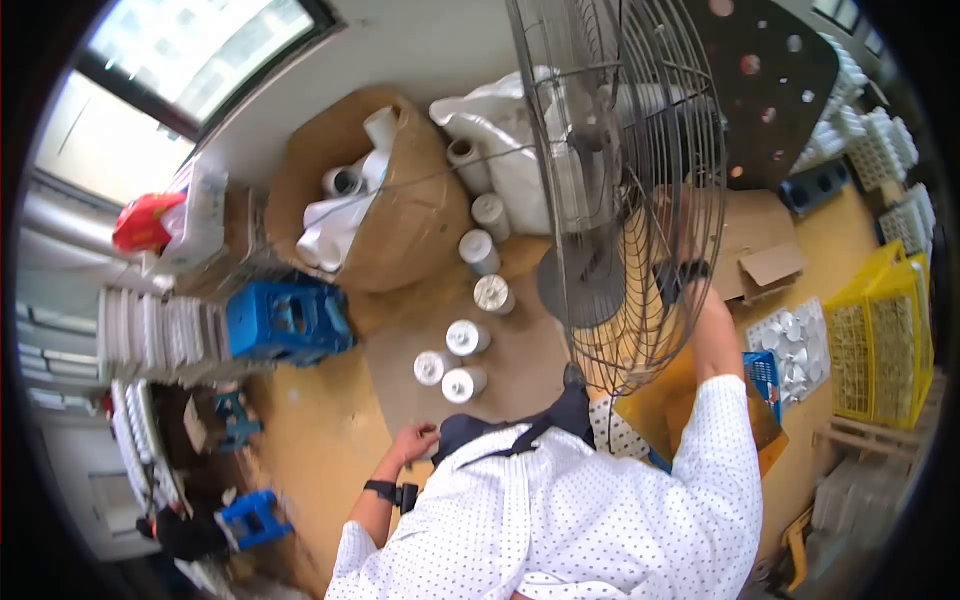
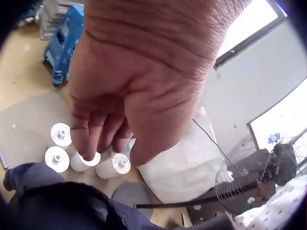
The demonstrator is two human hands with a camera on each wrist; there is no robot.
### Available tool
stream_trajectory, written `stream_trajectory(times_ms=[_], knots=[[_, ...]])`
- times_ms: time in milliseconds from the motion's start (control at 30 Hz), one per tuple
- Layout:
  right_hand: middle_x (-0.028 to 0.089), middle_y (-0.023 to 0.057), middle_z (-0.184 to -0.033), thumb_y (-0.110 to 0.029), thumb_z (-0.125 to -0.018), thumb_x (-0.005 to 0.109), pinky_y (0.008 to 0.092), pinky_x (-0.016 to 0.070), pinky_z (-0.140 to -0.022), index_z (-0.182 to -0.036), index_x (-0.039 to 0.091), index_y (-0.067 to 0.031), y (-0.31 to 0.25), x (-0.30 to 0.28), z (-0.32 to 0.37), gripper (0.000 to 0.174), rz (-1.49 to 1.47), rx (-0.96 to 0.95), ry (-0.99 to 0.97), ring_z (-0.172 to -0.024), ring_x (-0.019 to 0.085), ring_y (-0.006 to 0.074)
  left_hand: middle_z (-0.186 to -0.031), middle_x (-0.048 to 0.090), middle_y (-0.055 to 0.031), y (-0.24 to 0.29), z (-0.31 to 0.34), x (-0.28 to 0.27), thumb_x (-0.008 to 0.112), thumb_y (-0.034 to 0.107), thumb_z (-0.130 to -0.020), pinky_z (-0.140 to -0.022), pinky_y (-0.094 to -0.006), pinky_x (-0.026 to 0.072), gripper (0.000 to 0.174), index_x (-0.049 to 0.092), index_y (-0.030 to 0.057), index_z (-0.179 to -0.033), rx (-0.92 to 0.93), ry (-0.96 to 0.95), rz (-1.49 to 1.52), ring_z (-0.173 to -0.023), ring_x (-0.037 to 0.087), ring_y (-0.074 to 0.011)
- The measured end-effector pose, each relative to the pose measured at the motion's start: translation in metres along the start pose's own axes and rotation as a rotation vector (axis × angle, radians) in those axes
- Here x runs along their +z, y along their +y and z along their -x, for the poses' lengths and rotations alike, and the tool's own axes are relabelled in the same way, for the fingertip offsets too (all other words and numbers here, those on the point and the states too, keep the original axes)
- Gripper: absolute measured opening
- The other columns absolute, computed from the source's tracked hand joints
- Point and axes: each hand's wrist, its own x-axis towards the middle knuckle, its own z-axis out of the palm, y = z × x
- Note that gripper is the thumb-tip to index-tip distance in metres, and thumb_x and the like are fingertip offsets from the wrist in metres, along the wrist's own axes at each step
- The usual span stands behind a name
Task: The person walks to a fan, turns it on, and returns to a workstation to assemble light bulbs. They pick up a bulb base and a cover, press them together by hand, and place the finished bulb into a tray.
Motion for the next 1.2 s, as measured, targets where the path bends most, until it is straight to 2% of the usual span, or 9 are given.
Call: stream_trajectory(times_ms=[67,200,300,333,400,700,833,1000,1200], knots=[[0.062,0.0153,-0.093,-0.026,-0.075,0.064,0.0365,0.0457,-0.077,-0.106,0.055,-0.0004,-0.007,0.021,-0.012,0.041,0.556,-0.295,0.023,-0.093,0.059,0.0295,-0.082,0.064,-0.0091,-0.003,0.019,0.005,0.064,0.023,-0.076,-0.062,-0.0282,0.0502,0.033,0.061,0.0008,-0.1,-0.11,0.097,0.089,-0.073,0.061,-0.0159],[0.061,0.0171,-0.099,-0.025,-0.073,0.064,0.0358,0.0436,-0.082,-0.099,0.059,0.0006,0.01,0.059,-0.022,0.037,0.414,-0.168,0.009,-0.097,0.056,0.0331,-0.084,0.063,-0.0083,0.006,0.056,0.025,0.063,0.02,-0.077,-0.057,-0.0286,0.051,0.03,0.06,-0.0011,-0.099,-0.297,0.278,0.415,-0.074,0.062,-0.0155],[0.059,0.0169,-0.107,-0.025,-0.076,0.063,0.035,0.0425,-0.085,-0.105,0.056,0.0013,0.02,0.068,-0.018,0.04,-0.004,-0.143,0.125,-0.1,0.056,0.0307,-0.084,0.063,-0.0079,0.009,0.078,0.041,0.064,0.02,-0.077,-0.057,-0.0293,0.0514,0.029,0.06,-0.0004,-0.097,-0.331,0.299,0.429,-0.075,0.062,-0.0162],[0.059,0.0169,-0.107,-0.025,-0.076,0.063,0.035,0.0425,-0.085,-0.105,0.056,0.0013,0.033,0.066,-0.023,0.04,-0.011,-0.138,0.107,-0.1,0.056,0.0307,-0.084,0.063,-0.0079,0.008,0.083,0.047,0.064,0.02,-0.077,-0.057,-0.0293,0.0514,0.029,0.06,-0.0004,-0.097,-0.346,0.308,0.439,-0.075,0.062,-0.0162],[0.06,0.0163,-0.108,-0.024,-0.075,0.065,0.0348,0.0439,-0.083,-0.108,0.054,0.0019,0.046,0.065,-0.031,0.043,0.426,-0.181,0.14,-0.099,0.057,0.0292,-0.084,0.063,-0.0079,0.007,0.088,0.057,0.064,0.02,-0.077,-0.057,-0.0292,0.0514,0.028,0.059,-0.0004,-0.096,-0.361,0.335,0.497,-0.076,0.062,-0.016],[0.066,0.0145,-0.089,-0.016,-0.065,0.067,0.0348,0.0454,-0.077,-0.09,0.062,0.0024,0.005,0.071,-0.041,0.032,0.251,-0.027,0.171,-0.09,0.062,0.0267,-0.085,0.063,-0.009,0.02,0.091,0.072,0.064,0.02,-0.077,-0.056,-0.0276,0.0511,0.03,0.059,-0.0015,-0.098,-0.395,0.376,0.506,-0.076,0.063,-0.0161],[0.066,0.0139,-0.087,-0.016,-0.064,0.068,0.0335,0.0458,-0.075,-0.088,0.062,0.0026,0.001,0.07,-0.048,0.031,0.258,-0.067,0.214,-0.087,0.063,0.0241,-0.085,0.063,-0.0093,0.028,0.089,0.068,0.064,0.02,-0.077,-0.056,-0.0274,0.0511,0.031,0.059,-0.0018,-0.098,-0.405,0.365,0.492,-0.076,0.063,-0.0162],[0.067,0.0121,-0.082,-0.016,-0.063,0.069,0.0308,0.0459,-0.073,-0.084,0.063,0.0023,0.005,0.07,-0.053,0.029,0.239,0.05,0.143,-0.08,0.064,0.0196,-0.085,0.064,-0.0097,0.028,0.085,0.066,0.064,0.02,-0.077,-0.056,-0.0278,0.051,0.031,0.059,-0.002,-0.098,-0.387,0.37,0.472,-0.076,0.063,-0.016],[0.066,0.0128,-0.083,-0.015,-0.063,0.069,0.03,0.0455,-0.072,-0.086,0.061,0.0039,0.009,0.067,-0.059,0.031,0.238,-0.015,0.205,-0.078,0.063,0.0186,-0.084,0.064,-0.0093,0.037,0.09,0.064,0.064,0.021,-0.077,-0.056,-0.0282,0.0509,0.031,0.059,-0.0017,-0.097,-0.396,0.371,0.441,-0.075,0.062,-0.0158]])
